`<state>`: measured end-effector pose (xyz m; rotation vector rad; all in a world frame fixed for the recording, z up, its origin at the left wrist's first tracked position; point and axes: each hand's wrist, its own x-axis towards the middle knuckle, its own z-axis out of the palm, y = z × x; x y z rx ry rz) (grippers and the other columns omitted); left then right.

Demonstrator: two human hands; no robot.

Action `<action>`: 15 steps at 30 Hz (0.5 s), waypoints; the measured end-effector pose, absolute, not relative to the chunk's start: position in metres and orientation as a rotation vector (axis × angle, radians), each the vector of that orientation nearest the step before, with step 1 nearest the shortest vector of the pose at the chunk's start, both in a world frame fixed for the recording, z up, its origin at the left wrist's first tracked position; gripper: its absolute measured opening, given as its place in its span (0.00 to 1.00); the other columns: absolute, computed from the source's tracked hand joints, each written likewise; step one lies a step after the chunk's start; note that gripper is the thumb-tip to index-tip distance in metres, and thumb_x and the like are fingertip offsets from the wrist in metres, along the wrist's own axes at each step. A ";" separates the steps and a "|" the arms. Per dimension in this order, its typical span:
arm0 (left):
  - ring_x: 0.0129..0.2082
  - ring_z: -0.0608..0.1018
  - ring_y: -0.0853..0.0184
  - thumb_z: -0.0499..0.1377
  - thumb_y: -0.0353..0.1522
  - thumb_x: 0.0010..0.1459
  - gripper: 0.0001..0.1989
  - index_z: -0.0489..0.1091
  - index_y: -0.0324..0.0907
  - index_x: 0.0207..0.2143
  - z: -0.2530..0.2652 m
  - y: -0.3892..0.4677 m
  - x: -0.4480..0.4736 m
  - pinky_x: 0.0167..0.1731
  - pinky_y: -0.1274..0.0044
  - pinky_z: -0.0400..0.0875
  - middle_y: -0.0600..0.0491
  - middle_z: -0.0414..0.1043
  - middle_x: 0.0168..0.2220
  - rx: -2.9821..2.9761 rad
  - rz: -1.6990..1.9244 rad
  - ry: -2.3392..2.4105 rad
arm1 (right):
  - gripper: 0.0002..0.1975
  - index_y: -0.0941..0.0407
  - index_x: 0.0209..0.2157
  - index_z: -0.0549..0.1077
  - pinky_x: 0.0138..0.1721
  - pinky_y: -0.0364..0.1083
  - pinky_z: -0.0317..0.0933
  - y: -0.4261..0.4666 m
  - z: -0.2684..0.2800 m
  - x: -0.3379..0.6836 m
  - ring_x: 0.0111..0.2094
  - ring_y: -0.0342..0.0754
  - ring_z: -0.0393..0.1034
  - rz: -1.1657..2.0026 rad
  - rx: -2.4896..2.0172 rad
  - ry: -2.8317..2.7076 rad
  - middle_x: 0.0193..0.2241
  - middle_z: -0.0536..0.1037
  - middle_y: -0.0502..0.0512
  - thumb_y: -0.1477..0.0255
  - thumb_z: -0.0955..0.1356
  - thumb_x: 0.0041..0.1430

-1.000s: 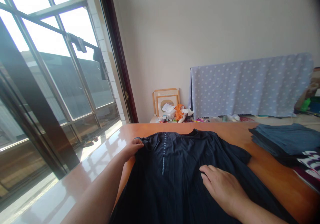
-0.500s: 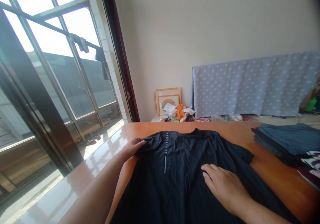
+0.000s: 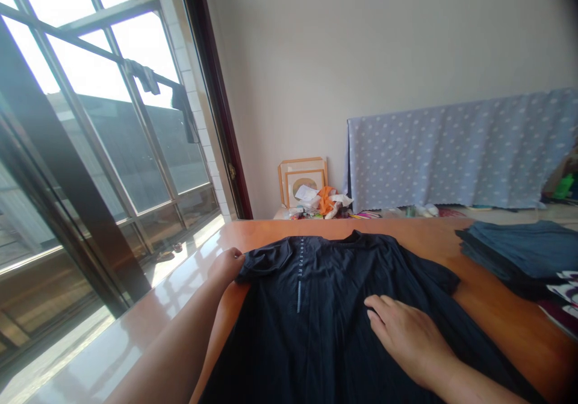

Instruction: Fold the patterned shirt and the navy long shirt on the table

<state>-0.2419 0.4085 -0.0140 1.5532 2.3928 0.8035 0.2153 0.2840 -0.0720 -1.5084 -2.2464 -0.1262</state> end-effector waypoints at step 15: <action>0.31 0.79 0.64 0.57 0.39 0.62 0.15 0.71 0.39 0.46 -0.030 0.447 -0.233 0.31 0.74 0.72 0.47 0.78 0.37 1.271 1.043 2.293 | 0.12 0.48 0.44 0.73 0.35 0.47 0.59 0.284 -0.071 0.214 0.34 0.49 0.75 -0.138 -1.536 -2.250 0.33 0.78 0.49 0.71 0.60 0.67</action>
